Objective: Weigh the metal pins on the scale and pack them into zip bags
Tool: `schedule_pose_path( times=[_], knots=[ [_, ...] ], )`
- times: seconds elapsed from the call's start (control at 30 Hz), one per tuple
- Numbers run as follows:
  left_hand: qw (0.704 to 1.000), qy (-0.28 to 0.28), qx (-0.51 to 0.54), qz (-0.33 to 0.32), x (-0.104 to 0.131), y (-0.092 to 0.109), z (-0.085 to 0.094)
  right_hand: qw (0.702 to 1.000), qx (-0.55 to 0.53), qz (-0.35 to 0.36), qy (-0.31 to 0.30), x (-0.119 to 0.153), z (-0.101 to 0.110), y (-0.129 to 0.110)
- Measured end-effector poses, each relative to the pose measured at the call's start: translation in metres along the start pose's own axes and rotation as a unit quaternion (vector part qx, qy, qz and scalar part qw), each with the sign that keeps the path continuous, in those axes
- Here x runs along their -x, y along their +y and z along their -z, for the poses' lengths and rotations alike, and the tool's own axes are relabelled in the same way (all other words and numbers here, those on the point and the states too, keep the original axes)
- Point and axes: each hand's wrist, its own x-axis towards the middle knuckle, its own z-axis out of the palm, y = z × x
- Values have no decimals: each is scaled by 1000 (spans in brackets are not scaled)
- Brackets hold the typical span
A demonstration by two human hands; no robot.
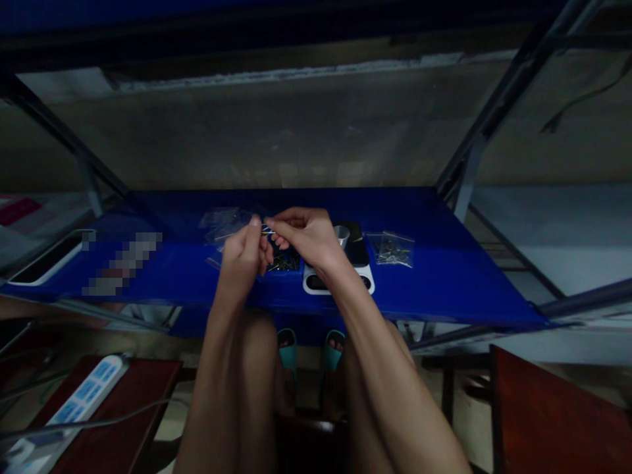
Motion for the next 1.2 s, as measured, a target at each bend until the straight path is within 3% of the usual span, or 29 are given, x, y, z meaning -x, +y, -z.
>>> schedule_pose_path(
  times=[0.27,0.47,0.7,1.0,1.2],
  knots=[
    [999,1,40,-20,-1,0,-5,999,-33,5,4,-2,-5,4],
    [993,28,110,28,-2,6,-2,999,-47,-5,15,-5,-1,4],
    [995,31,94,4,-3,3,4,997,75,-20,17,-7,-3,11],
    [997,37,38,-49,-2,1,-2,986,157,54,-17,2,-12,4],
    [993,-1,119,-3,0,9,-6,977,181,109,15,0,-14,8]
  ],
)
